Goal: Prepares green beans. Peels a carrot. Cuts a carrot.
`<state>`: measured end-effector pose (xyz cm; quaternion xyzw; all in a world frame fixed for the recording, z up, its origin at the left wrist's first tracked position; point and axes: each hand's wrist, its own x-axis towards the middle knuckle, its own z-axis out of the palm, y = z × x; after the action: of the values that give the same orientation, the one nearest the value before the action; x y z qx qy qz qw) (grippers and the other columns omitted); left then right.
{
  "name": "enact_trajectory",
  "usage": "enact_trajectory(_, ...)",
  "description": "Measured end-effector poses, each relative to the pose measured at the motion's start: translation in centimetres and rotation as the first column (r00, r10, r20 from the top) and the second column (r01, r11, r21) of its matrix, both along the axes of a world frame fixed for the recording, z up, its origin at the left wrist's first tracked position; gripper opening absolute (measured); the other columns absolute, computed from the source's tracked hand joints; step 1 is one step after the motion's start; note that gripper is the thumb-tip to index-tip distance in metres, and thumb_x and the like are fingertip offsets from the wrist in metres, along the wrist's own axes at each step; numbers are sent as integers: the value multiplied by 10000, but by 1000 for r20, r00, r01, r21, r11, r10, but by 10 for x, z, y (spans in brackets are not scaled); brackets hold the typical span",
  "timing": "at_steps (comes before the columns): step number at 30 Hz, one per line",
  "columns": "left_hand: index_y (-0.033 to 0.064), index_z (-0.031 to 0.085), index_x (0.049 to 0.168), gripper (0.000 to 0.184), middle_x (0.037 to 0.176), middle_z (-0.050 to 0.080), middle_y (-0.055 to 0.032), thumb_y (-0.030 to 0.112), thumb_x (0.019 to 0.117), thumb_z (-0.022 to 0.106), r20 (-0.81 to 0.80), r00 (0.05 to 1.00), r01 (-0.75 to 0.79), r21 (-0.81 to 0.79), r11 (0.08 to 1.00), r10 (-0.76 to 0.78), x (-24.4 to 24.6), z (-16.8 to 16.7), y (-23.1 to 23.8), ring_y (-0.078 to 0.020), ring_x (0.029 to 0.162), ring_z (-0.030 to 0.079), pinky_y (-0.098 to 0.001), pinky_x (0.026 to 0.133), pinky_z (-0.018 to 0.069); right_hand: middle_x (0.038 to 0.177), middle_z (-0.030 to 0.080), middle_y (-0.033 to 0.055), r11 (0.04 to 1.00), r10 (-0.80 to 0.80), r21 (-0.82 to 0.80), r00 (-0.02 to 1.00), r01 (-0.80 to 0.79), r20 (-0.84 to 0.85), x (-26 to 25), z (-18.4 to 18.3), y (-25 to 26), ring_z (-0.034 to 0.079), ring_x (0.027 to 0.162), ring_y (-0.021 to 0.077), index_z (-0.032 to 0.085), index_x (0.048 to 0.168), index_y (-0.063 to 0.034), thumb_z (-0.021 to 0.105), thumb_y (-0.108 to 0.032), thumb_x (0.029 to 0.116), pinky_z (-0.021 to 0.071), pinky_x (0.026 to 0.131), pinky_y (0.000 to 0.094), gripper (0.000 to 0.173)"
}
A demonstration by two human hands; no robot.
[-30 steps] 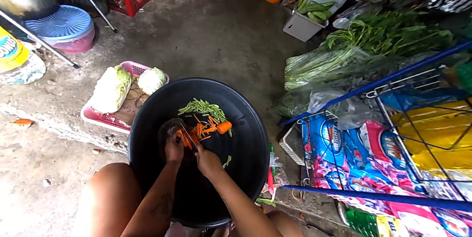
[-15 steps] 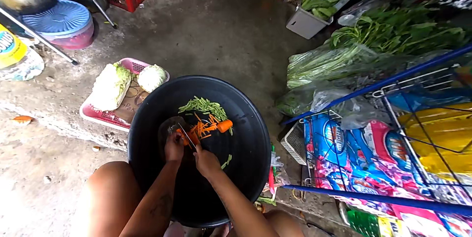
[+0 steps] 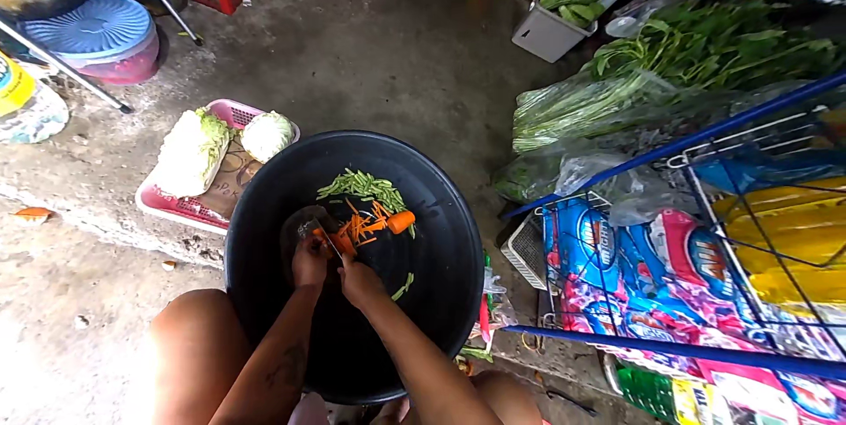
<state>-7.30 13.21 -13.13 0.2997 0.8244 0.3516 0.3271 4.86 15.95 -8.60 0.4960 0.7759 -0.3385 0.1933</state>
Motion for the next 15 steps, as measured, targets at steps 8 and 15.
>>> enact_trajectory(8,11,647,1267,286,1300,645,-180,158,1025,608,-28,999,28,6,1000,-28,2,0,-1,-274,1200,637,-440,1063,505,1245,682,220,999,-40,-2,997,40,-65,3,-18,-1,677,1177,383,364,1568,-111,360,-308,1133,538,993,565,477)
enact_trajectory(15,11,642,1273,283,1298,644,-176,143,1026,604,-67,997,46,-8,999,-46,0,1,0,-267,1187,641,-421,1051,511,1262,668,227,998,24,-57,997,-20,72,25,23,-13,661,1201,395,373,1535,-89,382,-308,1131,533,996,571,459)
